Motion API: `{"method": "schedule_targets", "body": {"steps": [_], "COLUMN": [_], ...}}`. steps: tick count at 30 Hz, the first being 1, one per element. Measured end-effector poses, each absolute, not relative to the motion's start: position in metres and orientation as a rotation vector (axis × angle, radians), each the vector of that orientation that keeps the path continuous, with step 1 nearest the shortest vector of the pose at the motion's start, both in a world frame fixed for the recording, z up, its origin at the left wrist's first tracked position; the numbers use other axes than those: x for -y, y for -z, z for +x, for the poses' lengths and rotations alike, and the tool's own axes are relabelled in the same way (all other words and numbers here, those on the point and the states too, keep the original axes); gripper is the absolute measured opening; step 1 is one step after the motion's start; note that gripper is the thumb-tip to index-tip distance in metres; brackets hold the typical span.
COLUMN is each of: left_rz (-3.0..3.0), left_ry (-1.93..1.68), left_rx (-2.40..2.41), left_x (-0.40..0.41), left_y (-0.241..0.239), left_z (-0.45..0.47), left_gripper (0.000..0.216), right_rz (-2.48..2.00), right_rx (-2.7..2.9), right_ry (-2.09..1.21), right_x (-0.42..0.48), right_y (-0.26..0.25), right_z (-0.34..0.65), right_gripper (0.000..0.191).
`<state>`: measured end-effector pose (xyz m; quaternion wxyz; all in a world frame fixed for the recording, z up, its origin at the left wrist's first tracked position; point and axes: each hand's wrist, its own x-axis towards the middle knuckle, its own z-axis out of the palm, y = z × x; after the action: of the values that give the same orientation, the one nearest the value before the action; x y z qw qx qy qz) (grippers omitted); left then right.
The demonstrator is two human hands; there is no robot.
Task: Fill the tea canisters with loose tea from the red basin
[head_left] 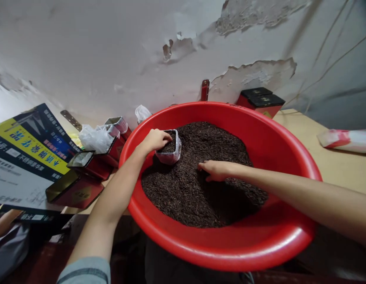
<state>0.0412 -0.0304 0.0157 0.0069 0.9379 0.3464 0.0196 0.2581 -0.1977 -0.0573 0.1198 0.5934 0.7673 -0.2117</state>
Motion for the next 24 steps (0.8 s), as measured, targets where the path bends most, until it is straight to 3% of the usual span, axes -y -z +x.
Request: {"method": "schedule_targets", "body": {"steps": [7, 11, 19, 24], "left_rz": [2.729, 2.656, 2.658, 2.701], "left_ry": [-0.584, -0.735, -0.678, -0.339], "left_rx": [-1.136, -1.241, -1.210, -1.086], "left_x": [0.022, 0.010, 0.012, 0.017], "left_y": [-0.020, -0.023, -0.025, -0.024], "left_z": [0.030, 0.022, 0.021, 0.020], "left_gripper": [0.033, 0.031, 0.032, 0.021], "right_rz": [1.925, 2.054, 2.148, 2.323], "right_rx": [-2.351, -2.683, -2.868, -2.800], "right_ry": [0.697, 0.617, 0.385, 0.108], "right_x": [0.190, 0.166, 0.086, 0.102], "right_y": [0.045, 0.012, -0.030, -0.018], "right_z": [0.257, 0.242, 0.175, 0.190], "right_gripper": [0.030, 0.026, 0.031, 0.036]}}
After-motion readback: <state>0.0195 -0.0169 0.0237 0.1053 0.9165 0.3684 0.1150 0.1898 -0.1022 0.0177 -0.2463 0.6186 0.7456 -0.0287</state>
